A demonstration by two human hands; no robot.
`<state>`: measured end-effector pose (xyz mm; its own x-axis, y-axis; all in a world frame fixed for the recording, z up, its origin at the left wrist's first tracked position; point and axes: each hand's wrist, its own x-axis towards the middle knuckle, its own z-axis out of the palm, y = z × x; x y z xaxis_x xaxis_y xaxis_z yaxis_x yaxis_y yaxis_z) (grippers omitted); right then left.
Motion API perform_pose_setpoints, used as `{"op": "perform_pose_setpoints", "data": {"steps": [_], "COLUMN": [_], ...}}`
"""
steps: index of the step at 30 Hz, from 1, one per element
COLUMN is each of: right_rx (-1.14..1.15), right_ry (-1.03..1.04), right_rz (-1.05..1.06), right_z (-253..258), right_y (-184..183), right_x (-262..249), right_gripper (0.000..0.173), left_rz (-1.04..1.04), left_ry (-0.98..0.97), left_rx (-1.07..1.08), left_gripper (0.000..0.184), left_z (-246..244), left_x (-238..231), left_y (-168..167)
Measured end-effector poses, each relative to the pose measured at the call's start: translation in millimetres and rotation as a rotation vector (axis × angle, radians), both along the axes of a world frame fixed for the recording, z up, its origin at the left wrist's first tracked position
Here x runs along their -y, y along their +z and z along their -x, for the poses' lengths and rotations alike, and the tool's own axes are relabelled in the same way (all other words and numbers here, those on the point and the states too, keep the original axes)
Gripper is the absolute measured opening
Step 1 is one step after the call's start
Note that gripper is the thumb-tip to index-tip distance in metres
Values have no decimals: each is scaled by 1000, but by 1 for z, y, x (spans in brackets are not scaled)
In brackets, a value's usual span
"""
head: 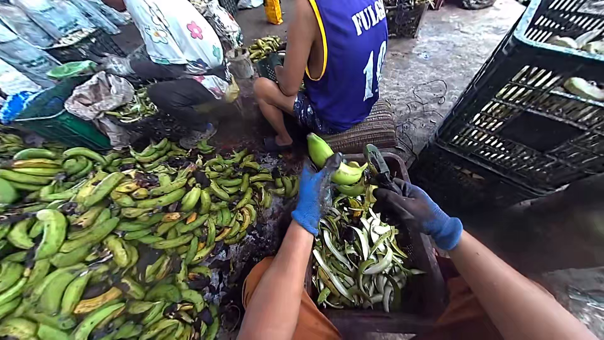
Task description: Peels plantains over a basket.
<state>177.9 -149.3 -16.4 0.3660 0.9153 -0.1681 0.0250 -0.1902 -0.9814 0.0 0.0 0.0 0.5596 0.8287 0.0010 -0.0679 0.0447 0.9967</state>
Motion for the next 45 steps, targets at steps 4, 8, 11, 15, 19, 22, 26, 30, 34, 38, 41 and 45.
{"op": "perform_pose_setpoints", "data": {"steps": [4,8,11,15,19,22,26,30,34,38,41,45], "right_rx": [61,88,105,181,535,909,1100,1057,939,875,911,1077], "right_ry": [-105,-101,312,391,204,213,85,-166,-62,180,254,56], "right_rz": [-356,-499,167,288,-218,-437,-358,-16,-175,-300,-409,-348], "right_z": [7,13,8,11,-4,-3,-15,-53,-49,-16,-6,-33], "right_y": [2,9,-17,-28,-20,-16,-3,19,14,1,-3,11], "right_x": [-1,2,4,0,1,-2,-5,-8,3,11,8,-6], "right_gripper": [27,19,36,45,61,60,53,56,51,60,57,48], "left_rz": [-54,-125,-81,72,-117,-286,-187,-22,160,-98,-103,-137], "left_ry": [-16,6,-44,-170,-72,-42,-132,-345,-357,-79,-14,-265], "left_rx": [82,26,119,290,135,-29,-112,7,53,-38,56,-42], "left_gripper": [59,60,57,52,47,46,46,43,42,47,48,44], "left_z": [10,13,16,17,16,16,17,19,15,14,3,14], "left_x": [3,8,11,-3,-8,5,35,36,17,11,17,39], "left_y": [17,17,15,20,11,12,14,14,12,3,2,7]}}
